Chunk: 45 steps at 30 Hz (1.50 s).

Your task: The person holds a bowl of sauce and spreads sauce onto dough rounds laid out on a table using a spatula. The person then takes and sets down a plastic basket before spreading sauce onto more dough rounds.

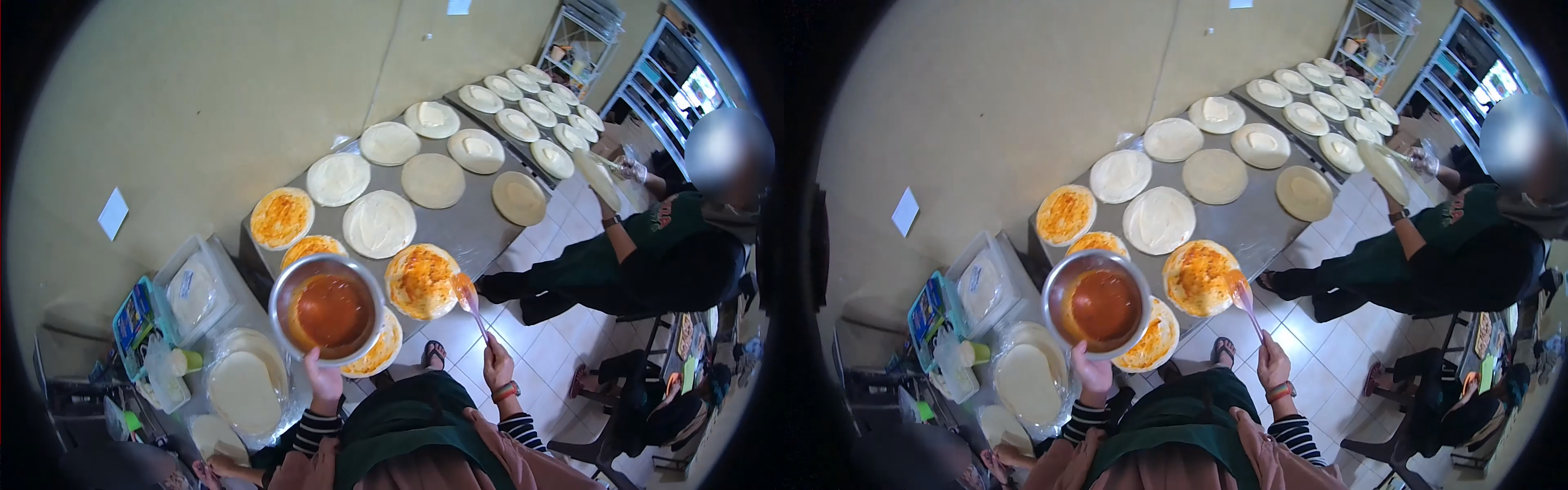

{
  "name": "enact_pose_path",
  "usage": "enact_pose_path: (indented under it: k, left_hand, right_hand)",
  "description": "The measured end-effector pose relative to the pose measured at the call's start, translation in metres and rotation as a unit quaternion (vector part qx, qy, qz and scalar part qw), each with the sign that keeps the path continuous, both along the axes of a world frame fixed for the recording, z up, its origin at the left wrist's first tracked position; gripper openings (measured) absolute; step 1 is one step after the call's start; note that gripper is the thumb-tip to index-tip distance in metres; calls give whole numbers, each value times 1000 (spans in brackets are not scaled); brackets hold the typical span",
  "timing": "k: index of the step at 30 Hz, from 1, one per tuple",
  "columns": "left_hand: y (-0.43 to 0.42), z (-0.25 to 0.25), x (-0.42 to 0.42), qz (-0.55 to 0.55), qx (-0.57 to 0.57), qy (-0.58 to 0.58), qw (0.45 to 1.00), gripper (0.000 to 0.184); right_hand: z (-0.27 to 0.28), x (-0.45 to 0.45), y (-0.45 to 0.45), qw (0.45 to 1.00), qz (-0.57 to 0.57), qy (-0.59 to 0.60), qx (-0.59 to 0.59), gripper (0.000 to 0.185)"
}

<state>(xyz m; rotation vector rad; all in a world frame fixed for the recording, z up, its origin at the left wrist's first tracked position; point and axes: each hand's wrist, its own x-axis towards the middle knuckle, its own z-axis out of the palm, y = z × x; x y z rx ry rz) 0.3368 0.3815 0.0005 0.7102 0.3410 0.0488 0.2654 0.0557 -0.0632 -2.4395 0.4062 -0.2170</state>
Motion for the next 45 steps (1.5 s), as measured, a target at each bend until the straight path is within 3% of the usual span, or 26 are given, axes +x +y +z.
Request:
enact_pose_path:
  k: [3, 6, 8, 10, 12, 14, 16, 17, 18, 19, 20, 24, 26, 29, 31, 34, 36, 37, 38, 39, 40, 41, 42, 43, 44, 45]
  left_hand:
    - [1, -47, 12, -36, 93, 33, 994, 44]
    - [-22, -36, 33, -48, 134, 3, 990, 41]
    - [-23, -81, 47, -78, 212, -23, 974, 65]
    - [-46, -25, 61, -42, 284, -55, 956, 77]
    - [-54, -25, 75, -36, 304, -39, 951, 78]
    - [-63, -17, 90, -26, 290, -36, 956, 78]
    - [-73, -16, 102, -14, 275, -31, 961, 79]
    - [-74, -19, 109, -18, 271, -26, 962, 79]
    - [-78, -25, 115, -14, 270, -22, 962, 78]
    - [-81, -31, 121, -11, 270, -17, 963, 78]
    - [-85, -44, 125, -2, 231, -24, 973, 77]
    - [-97, -101, 135, 21, 130, -3, 991, 73]
    - [-105, -101, 137, 37, 102, 10, 994, 71]
    - [-115, -91, 132, 83, 73, 46, 993, 67]
    - [-119, -85, 125, 147, 70, 28, 986, 38]
    - [-108, -81, 101, 154, 50, 85, 983, 35]
    - [-99, -91, 76, 173, 101, 96, 975, 27]
    - [-90, -106, 64, 199, 58, 104, 973, 24]
    - [-86, -119, 51, 225, 15, 113, 968, 22]
    - [-85, -127, 34, 226, 15, 115, 967, 22]
    - [-84, -133, 17, 211, 289, 99, 929, 20]
    - [-82, -136, 10, 178, 541, 75, 818, 20]
    - [-81, -117, 14, 178, 542, 77, 818, 20]
    - [-82, -76, 21, 232, 296, 96, 921, 23]
    - [-84, -50, 25, 270, 28, 108, 956, 27]
    - [-83, -52, 18, 199, 261, 126, 936, 31]
  right_hand:
    - [62, 33, 36, 994, 102, -28, 25, 33]
    - [91, 72, 69, 974, 202, -8, -103, 32]
    - [100, 100, 82, 957, 233, 42, -165, 31]
    - [94, 123, 82, 950, 247, 87, -170, 29]
    - [90, 143, 75, 938, 270, 165, -142, 38]
    - [69, 152, 59, 932, 292, 173, -128, 36]
    - [38, 172, 36, 930, 365, 36, 22, 28]
    - [35, 183, 27, 911, 342, 157, 166, 29]
    - [35, 192, 15, 906, 353, 161, 166, 29]
    - [44, 203, 5, 838, 284, 291, 366, 29]
    - [54, 213, -2, 714, 193, 405, 537, 29]
    - [58, 241, -24, 658, 177, 423, 598, 29]
    - [61, 255, -30, 655, 193, 438, 584, 28]
    - [62, 273, -35, 608, 188, 463, 617, 28]
    - [61, 285, -33, 617, 182, 467, 607, 28]
    - [35, 309, -29, 654, 173, 454, 579, 28]
    - [-15, 331, -26, 786, 255, 373, 421, 31]
    - [-40, 338, -21, 786, 257, 374, 419, 31]
    - [-65, 340, -15, 885, 361, 189, 224, 31]
    - [-77, 337, -9, 902, 432, -14, 10, 33]
    - [-72, 325, -3, 901, 433, -13, 12, 33]
    - [-49, 307, 8, 889, 457, 16, -25, 35]
    - [-38, 294, 13, 874, 480, 45, -64, 37]
    - [-43, 285, 12, 880, 468, 60, -55, 37]
    - [-45, 288, 11, 880, 468, 62, -55, 37]
    - [-46, 295, 8, 878, 465, 91, -63, 39]
